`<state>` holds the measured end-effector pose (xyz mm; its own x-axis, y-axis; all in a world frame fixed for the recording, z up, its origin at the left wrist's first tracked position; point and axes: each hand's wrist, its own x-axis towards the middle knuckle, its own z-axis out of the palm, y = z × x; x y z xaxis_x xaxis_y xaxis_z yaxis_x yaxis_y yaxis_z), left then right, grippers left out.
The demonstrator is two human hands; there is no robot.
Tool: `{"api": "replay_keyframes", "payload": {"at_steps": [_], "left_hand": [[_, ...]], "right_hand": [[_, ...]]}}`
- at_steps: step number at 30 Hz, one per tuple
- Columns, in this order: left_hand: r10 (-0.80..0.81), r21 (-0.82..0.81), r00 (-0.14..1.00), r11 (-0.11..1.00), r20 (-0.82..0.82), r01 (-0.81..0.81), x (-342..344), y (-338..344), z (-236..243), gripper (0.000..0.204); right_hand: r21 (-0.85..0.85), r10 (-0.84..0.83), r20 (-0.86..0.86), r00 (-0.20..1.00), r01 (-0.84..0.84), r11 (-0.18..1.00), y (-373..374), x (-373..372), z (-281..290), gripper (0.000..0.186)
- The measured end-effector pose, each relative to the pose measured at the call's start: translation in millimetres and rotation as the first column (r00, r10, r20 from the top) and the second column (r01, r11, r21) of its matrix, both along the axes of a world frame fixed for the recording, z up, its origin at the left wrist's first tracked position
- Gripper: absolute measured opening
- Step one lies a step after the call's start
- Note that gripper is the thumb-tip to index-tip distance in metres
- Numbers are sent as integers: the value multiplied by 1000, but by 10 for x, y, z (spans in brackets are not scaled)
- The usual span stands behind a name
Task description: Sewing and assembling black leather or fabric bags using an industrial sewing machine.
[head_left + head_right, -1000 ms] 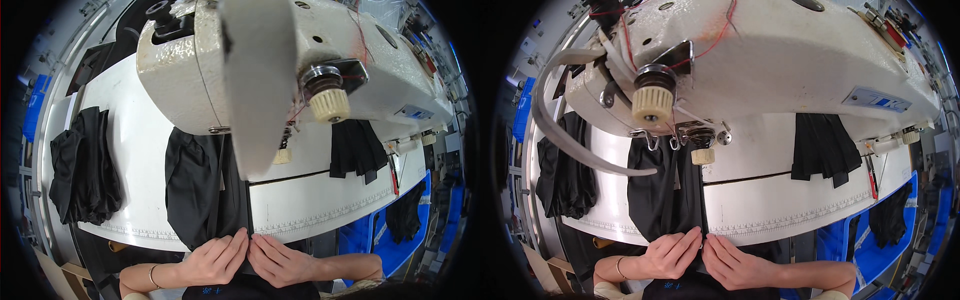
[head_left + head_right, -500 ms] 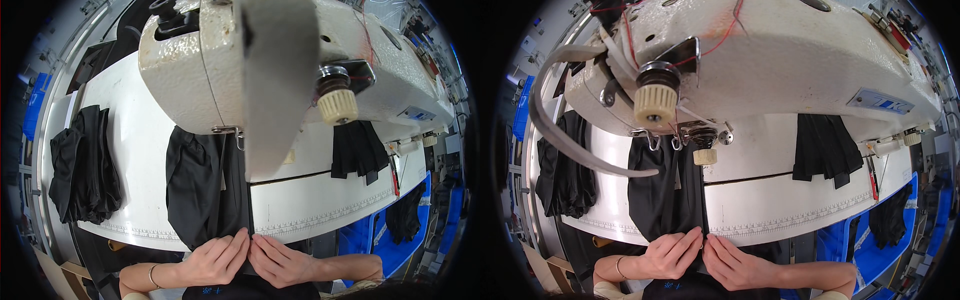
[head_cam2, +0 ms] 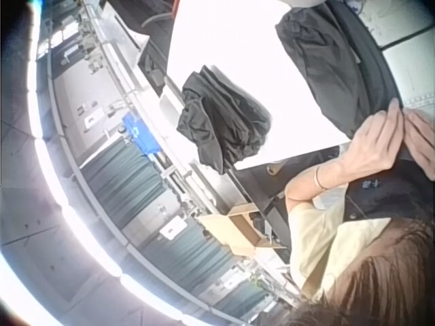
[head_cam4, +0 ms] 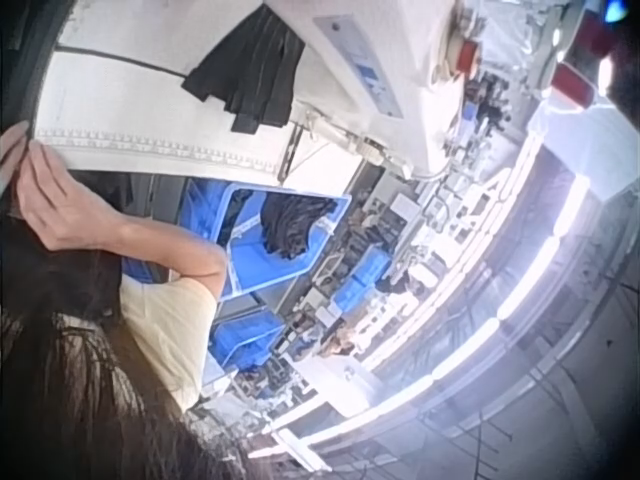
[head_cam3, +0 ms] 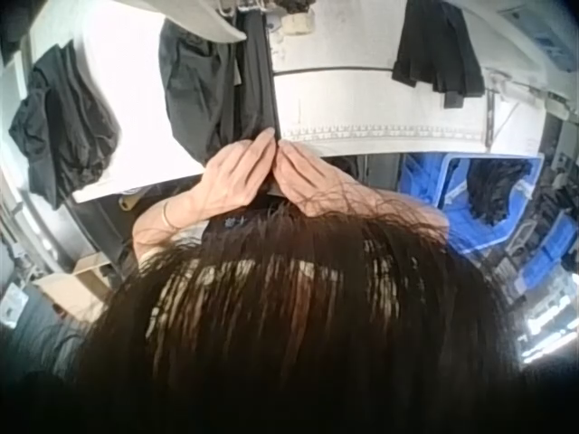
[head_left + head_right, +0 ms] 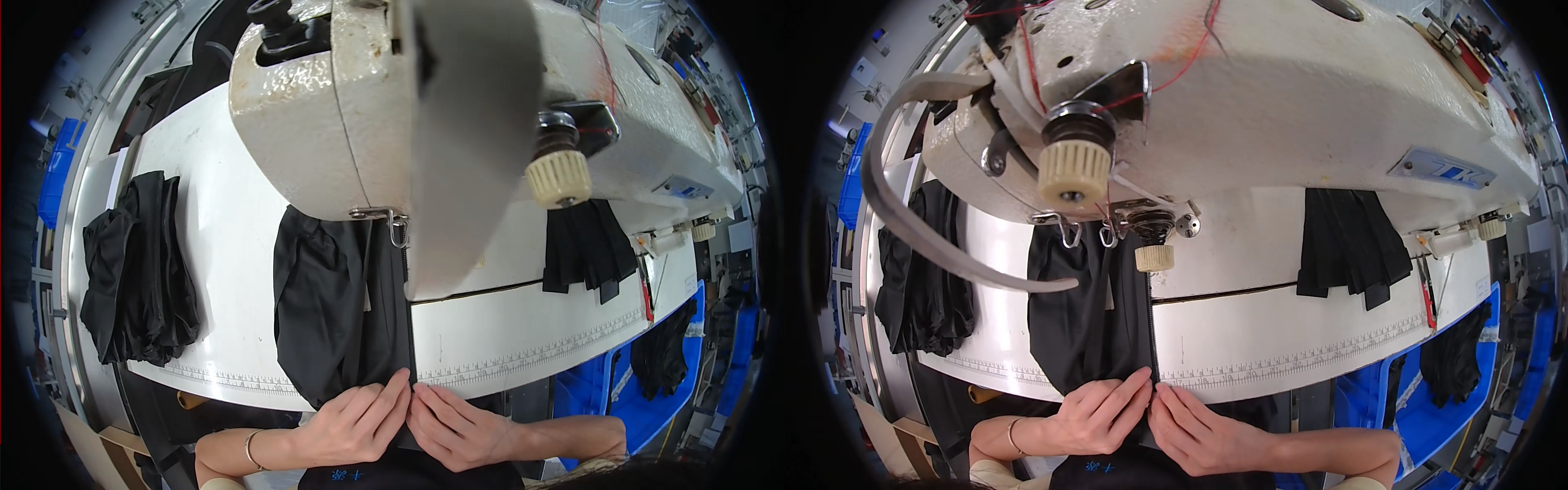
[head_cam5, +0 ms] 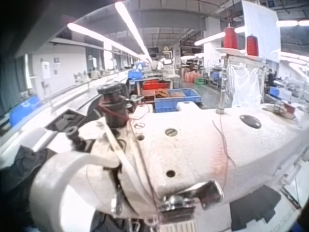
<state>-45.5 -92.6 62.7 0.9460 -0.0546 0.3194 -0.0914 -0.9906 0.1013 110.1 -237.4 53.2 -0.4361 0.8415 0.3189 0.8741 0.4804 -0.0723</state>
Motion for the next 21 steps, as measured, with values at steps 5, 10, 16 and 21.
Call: {"api": "replay_keyframes", "payload": {"at_steps": [5,10,16,21], "left_hand": [[-22,-22,1000,1000,-7,22,-2,43,23,28],[-61,-43,998,997,14,62,90,119,-5,25],[-10,-408,997,913,-71,-20,243,398,-214,32],[2,-175,1000,985,-11,-4,471,684,-72,35]], "right_hand": [[5,11,-32,999,-10,1000,35,-3,82,22],[-143,-184,-172,968,160,977,15,-65,133,45],[109,-328,-298,897,373,921,418,10,-449,17],[-7,-140,-106,984,140,990,617,443,-250,24]]}}
